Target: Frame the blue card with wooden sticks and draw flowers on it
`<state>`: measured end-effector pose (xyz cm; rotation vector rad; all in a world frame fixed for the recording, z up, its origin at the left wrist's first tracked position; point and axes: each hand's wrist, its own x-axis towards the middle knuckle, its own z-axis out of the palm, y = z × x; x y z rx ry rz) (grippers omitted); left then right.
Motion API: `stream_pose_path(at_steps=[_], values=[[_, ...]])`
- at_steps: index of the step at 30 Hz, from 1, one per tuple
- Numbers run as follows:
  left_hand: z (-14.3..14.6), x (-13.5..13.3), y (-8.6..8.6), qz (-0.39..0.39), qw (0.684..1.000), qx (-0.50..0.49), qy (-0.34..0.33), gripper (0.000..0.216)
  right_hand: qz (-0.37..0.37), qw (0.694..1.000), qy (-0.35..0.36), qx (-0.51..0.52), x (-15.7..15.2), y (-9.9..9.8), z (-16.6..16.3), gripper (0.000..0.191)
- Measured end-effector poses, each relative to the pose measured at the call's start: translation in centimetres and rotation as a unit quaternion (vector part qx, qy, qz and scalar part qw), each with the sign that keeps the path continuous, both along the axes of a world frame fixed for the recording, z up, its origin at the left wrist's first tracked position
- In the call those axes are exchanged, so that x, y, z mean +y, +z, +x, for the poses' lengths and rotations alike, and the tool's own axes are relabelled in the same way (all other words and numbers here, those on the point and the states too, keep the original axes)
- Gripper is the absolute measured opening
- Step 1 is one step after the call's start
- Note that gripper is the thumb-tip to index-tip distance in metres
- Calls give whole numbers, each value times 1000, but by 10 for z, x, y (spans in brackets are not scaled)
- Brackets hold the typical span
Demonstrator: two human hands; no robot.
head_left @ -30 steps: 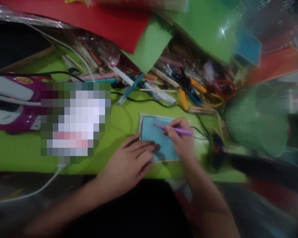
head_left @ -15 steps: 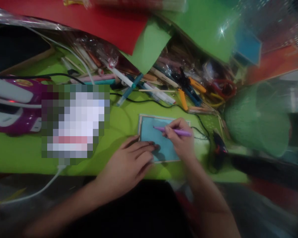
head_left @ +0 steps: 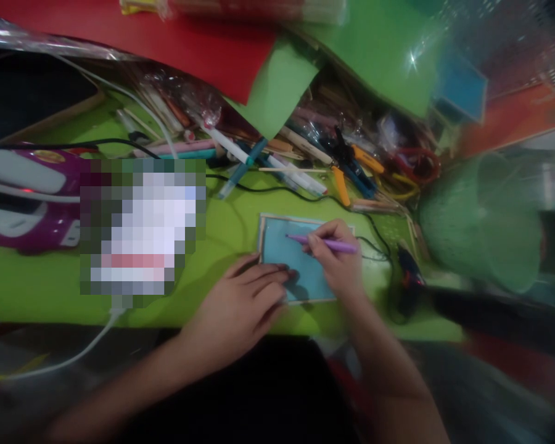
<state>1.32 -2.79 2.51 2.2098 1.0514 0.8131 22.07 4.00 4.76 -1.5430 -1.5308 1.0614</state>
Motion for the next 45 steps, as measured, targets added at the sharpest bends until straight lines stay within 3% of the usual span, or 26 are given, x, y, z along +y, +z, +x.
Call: stream_pose_path(at_steps=[45], values=[[1, -1, 0, -3, 1000, 1, -1, 14, 1, 1000, 9, -4, 1, 3, -1, 16]])
